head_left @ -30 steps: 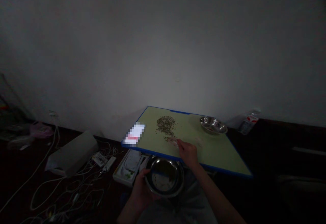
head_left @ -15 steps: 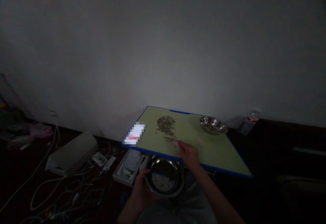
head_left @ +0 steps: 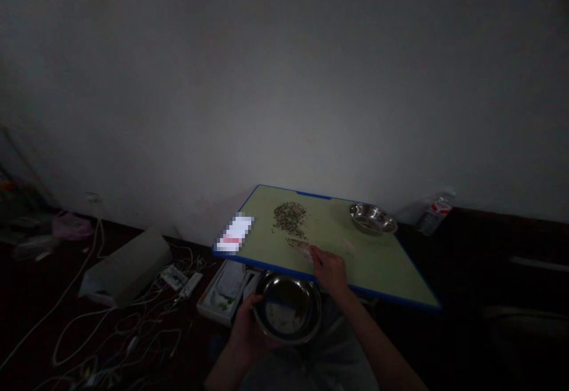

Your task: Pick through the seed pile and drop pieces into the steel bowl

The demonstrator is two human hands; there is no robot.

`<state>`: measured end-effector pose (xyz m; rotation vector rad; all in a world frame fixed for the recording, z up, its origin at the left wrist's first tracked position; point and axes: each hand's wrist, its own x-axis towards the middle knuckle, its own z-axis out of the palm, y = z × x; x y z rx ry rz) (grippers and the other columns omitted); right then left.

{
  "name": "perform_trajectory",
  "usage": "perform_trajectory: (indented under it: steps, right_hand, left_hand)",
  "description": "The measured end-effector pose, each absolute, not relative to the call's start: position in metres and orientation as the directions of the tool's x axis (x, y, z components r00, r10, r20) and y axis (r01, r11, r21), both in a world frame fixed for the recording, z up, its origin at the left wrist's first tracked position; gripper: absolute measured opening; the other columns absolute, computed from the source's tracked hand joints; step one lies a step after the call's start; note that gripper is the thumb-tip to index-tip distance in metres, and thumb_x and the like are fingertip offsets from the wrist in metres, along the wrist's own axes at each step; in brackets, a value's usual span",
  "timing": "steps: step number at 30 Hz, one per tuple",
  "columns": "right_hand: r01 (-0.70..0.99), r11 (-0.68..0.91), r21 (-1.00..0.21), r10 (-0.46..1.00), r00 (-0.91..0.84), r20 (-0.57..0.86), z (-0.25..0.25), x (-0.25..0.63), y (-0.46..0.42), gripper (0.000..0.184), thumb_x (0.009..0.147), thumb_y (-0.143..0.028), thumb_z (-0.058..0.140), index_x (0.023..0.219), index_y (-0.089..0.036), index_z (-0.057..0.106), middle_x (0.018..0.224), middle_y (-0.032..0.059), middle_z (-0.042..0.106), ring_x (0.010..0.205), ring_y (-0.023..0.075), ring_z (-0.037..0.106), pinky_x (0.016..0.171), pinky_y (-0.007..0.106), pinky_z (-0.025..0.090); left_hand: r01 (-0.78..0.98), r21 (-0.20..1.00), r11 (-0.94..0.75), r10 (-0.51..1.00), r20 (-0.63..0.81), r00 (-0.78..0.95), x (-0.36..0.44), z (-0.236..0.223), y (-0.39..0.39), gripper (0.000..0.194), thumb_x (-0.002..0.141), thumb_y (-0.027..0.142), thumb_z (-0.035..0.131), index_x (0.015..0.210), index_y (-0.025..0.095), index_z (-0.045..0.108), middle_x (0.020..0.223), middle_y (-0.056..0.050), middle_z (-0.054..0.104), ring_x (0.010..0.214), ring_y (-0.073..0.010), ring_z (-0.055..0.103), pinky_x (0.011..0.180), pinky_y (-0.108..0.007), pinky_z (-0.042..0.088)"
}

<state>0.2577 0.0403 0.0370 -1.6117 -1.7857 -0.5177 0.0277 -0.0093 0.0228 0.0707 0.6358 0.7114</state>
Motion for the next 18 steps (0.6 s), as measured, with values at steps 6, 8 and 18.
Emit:
perform_trajectory:
  steps: [6, 8, 18]
  right_hand:
    - [0.978, 0.167, -0.128, 0.688, -0.023, 0.725, 0.0379, 0.2533, 0.0424, 0.03, 0.088, -0.022, 0.045, 0.095, -0.016, 0.074, 0.066, 0.0073, 0.071, 0.055, 0.0142, 0.062, 0.057, 0.022, 0.044]
    - [0.98, 0.16, -0.121, 0.682, -0.021, 0.731, 0.038, 0.2527, 0.0431, 0.03, 0.088, -0.022, 0.046, 0.094, -0.016, 0.074, 0.065, 0.0075, 0.071, 0.054, 0.0145, 0.062, 0.056, 0.022, 0.044]
    - [0.976, 0.174, -0.13, 0.698, -0.029, 0.716, 0.0387, 0.249, 0.0466, 0.029, 0.087, -0.021, 0.046, 0.095, -0.017, 0.074, 0.065, 0.0071, 0.071, 0.053, 0.0139, 0.061, 0.056, 0.022, 0.043]
  left_hand:
    - [-0.554, 0.307, 0.774, 0.623, -0.525, 0.58, 0.0277, 0.0251, -0.0096, 0.027, 0.074, 0.035, 0.055, 0.09, 0.015, 0.064, 0.08, -0.01, 0.074, 0.082, -0.0291, 0.067, 0.079, -0.048, 0.047]
    - [-0.547, 0.308, 0.778, 0.619, -0.525, 0.584, 0.0273, 0.0244, -0.0094, 0.027, 0.074, 0.036, 0.056, 0.09, 0.015, 0.064, 0.08, -0.01, 0.074, 0.081, -0.0288, 0.067, 0.079, -0.047, 0.047]
    - [-0.547, 0.323, 0.773, 0.623, -0.548, 0.557, 0.0263, 0.0194, -0.0089, 0.027, 0.074, 0.037, 0.056, 0.089, 0.016, 0.064, 0.083, -0.01, 0.075, 0.085, -0.0293, 0.067, 0.081, -0.048, 0.047]
